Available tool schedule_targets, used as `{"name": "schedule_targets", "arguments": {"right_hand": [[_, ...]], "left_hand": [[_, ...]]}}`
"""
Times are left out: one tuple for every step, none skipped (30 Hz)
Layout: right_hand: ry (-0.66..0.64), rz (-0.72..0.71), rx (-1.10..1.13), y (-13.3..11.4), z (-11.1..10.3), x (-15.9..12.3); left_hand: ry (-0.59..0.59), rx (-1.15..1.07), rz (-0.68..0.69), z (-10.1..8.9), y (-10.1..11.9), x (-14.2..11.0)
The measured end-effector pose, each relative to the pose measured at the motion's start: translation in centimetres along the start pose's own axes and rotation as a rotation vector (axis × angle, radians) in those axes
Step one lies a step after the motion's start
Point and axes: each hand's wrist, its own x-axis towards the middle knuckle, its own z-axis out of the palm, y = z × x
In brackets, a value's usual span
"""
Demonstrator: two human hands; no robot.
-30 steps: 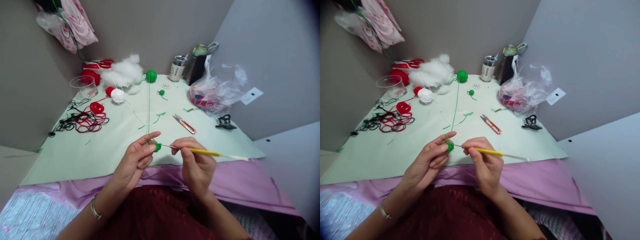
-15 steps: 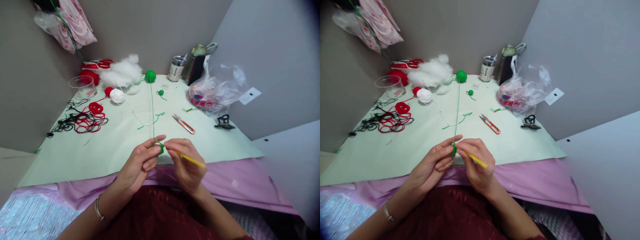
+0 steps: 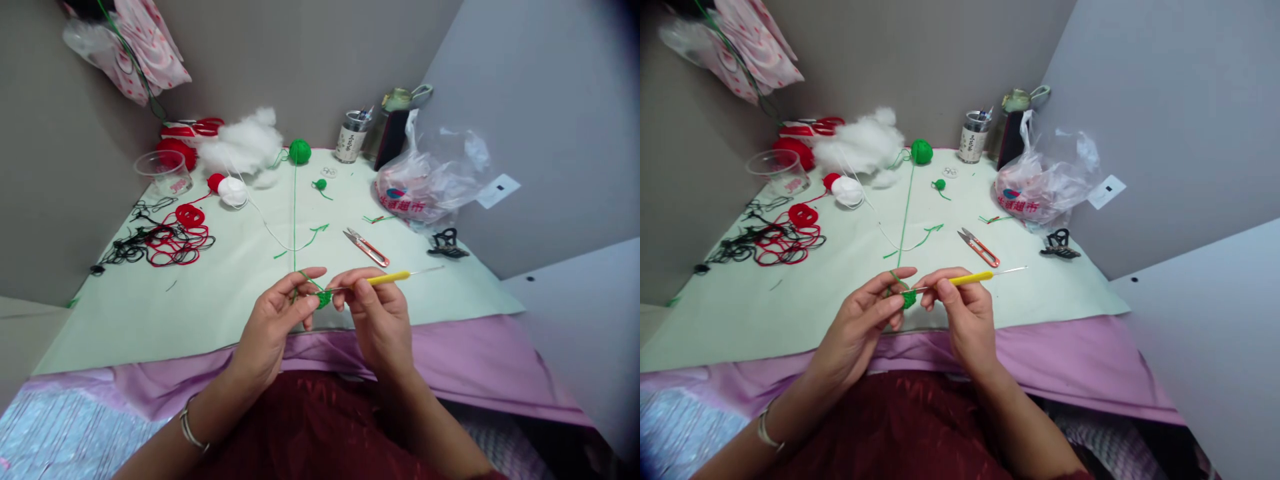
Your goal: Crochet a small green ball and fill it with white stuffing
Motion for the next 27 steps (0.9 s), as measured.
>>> {"name": "schedule_targets", "arguments": {"right_hand": [[-0.007,0.007,0.012,-0.1,0.0,0.1],[-0.017,0.01,0.007,-0.2,-0.1,0.1],[-0.029,0.007,-0.011,-0.3,-0.1,0.1],[-0.041,-0.002,-0.038,-0.4,-0.2,0.0],[-0.051,-0.017,-0.069,-0.5,-0.2,-0.1],[-0.057,-0.04,-0.106,-0.7,-0.3,-0.2],[-0.063,-0.072,-0.153,-0.8,-0.4,-0.4],[-0.072,-0.12,-0.213,-0.9,-0.4,-0.6],[-0.089,-0.181,-0.291,-1.1,-0.4,-0.7],[-0.116,-0.259,-0.384,-1.2,-0.5,-0.9],[-0.147,-0.349,-0.483,-1.2,-0.5,-1.0],[-0.177,-0.442,-0.573,-1.2,-0.5,-1.2],[-0.199,-0.522,-0.638,-1.2,-0.5,-1.3],[-0.204,-0.576,-0.668,-1.1,-0.5,-1.4],[-0.195,-0.594,-0.663,-1.0,-0.5,-1.4],[-0.177,-0.58,-0.631,-0.8,-0.6,-1.4],[-0.158,-0.546,-0.589,-0.7,-0.6,-1.4],[-0.143,-0.506,-0.551,-0.6,-0.6,-1.4],[-0.133,-0.476,-0.527,-0.6,-0.6,-1.4],[-0.125,-0.465,-0.522,-0.5,-0.6,-1.3],[-0.124,-0.471,-0.541,-0.5,-0.6,-1.3],[-0.132,-0.495,-0.584,-0.4,-0.6,-1.2],[-0.144,-0.534,-0.65,-0.3,-0.7,-1.3],[-0.158,-0.587,-0.731,-0.2,-0.7,-1.3],[-0.165,-0.647,-0.815,-0.1,-0.8,-1.4],[-0.176,-0.703,-0.888,0.1,-0.9,-1.4],[-0.174,-0.745,-0.926,0.2,-1.0,-1.5]], "left_hand": [[0.005,0.001,0.004,-0.1,0.0,0.0],[0.008,0.003,0.007,-0.1,0.0,0.0],[0.005,0.008,0.009,-0.2,0.0,0.0],[0.001,0.016,0.012,-0.3,0.0,0.0],[-0.003,0.028,0.016,-0.4,0.0,0.0],[-0.006,0.044,0.023,-0.4,-0.1,0.0],[-0.006,0.065,0.037,-0.5,-0.2,0.0],[0.0,0.09,0.054,-0.6,-0.2,0.0],[0.014,0.119,0.076,-0.6,-0.3,0.0],[0.034,0.148,0.099,-0.6,-0.5,0.0],[0.059,0.173,0.12,-0.6,-0.6,0.0],[0.084,0.19,0.137,-0.6,-0.7,0.0],[0.104,0.196,0.148,-0.6,-0.8,-0.1],[0.113,0.192,0.153,-0.6,-0.8,-0.1],[0.111,0.183,0.153,-0.6,-0.9,-0.1],[0.101,0.173,0.148,-0.6,-0.9,-0.2],[0.089,0.165,0.142,-0.6,-0.9,-0.2],[0.078,0.161,0.137,-0.7,-0.9,-0.2],[0.072,0.16,0.133,-0.7,-0.9,-0.2],[0.074,0.163,0.131,-0.7,-0.9,-0.2],[0.082,0.165,0.132,-0.6,-0.9,-0.2],[0.089,0.163,0.134,-0.5,-0.9,-0.2],[0.091,0.15,0.13,-0.4,-0.8,-0.2],[0.085,0.121,0.116,-0.3,-0.7,-0.1],[0.071,0.072,0.085,-0.1,-0.6,-0.1],[0.045,0.009,0.032,0.0,-0.5,0.0],[0.012,-0.062,-0.036,0.0,-0.3,0.1]]}}
